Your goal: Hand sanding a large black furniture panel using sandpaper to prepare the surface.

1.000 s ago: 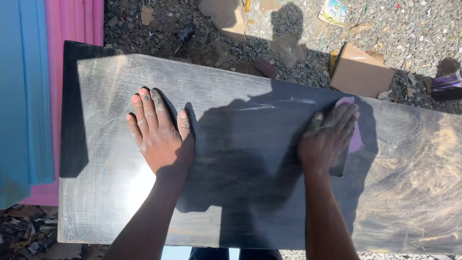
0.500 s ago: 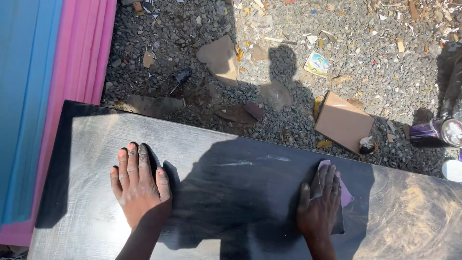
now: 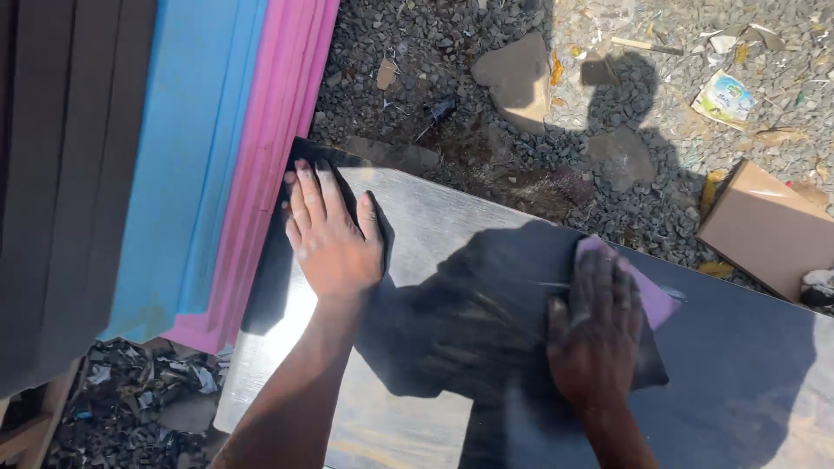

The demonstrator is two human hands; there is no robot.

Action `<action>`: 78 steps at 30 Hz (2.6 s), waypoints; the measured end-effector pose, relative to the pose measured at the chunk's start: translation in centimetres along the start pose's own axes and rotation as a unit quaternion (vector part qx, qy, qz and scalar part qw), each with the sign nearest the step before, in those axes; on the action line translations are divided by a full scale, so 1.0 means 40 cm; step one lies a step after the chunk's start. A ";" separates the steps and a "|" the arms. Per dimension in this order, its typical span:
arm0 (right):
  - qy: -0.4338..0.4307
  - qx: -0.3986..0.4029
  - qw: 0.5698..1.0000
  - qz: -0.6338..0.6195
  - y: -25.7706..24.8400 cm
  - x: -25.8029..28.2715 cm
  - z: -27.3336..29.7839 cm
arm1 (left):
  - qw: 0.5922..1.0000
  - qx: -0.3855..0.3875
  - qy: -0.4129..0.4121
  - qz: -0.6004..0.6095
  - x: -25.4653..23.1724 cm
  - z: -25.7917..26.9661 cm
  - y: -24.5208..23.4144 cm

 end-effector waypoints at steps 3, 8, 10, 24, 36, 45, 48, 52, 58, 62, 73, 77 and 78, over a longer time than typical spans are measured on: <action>0.154 -0.001 0.988 -0.006 0.015 -0.085 0.080 | 0.978 0.102 -0.171 0.062 0.103 -0.117 -0.039; 0.265 0.077 0.960 -0.039 0.140 0.174 -0.102 | 0.912 0.220 -0.313 0.151 0.195 -0.145 -0.022; 0.002 -0.043 0.999 0.027 0.334 0.348 -0.194 | 0.878 0.223 -0.315 0.283 0.303 -0.125 0.076; 0.007 0.010 0.997 0.074 0.123 0.293 -0.280 | 0.922 0.174 -0.265 0.223 0.192 -0.159 -0.078; -0.097 -0.005 0.994 -0.047 0.103 0.499 -0.303 | 0.885 0.054 -0.242 0.394 0.246 -0.138 0.018; 0.018 0.050 0.993 -0.104 0.188 0.726 -0.289 | 0.782 -0.048 -0.251 0.568 0.364 -0.139 0.093; -0.137 0.009 0.990 -0.034 0.165 0.704 -0.309 | 0.800 -0.044 -0.267 0.535 0.298 -0.149 0.057; -0.120 -0.083 0.982 -0.120 0.208 0.354 -0.136 | 0.926 -0.021 -0.100 0.364 0.282 -0.158 0.009; 0.316 -0.037 0.948 0.001 -0.001 -0.179 0.046 | 0.995 -0.004 0.094 0.023 0.096 -0.117 -0.080; 0.112 -0.206 0.908 0.346 0.145 0.071 -0.030 | 0.989 -0.020 0.130 -0.064 0.000 -0.024 -0.015; 0.333 -0.043 0.942 -0.003 -0.055 -0.395 0.144 | 0.990 0.071 0.124 -0.001 -0.115 0.049 -0.005; 0.124 -0.214 0.939 0.239 0.002 -0.124 -0.001 | 0.986 0.053 0.161 0.004 -0.238 0.097 0.041; 0.084 -0.114 0.981 0.132 -0.005 -0.049 -0.039 | 0.982 0.040 0.184 0.011 -0.267 0.104 0.046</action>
Point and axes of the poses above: each hand's wrist, its own z-axis away from the middle knuckle, its own y-axis out of the palm, x = y × z, the point moved 2 cm from there along -z, towards the middle knuckle, and after that the axes turned 6 degrees about x, right-handed, at the moved point
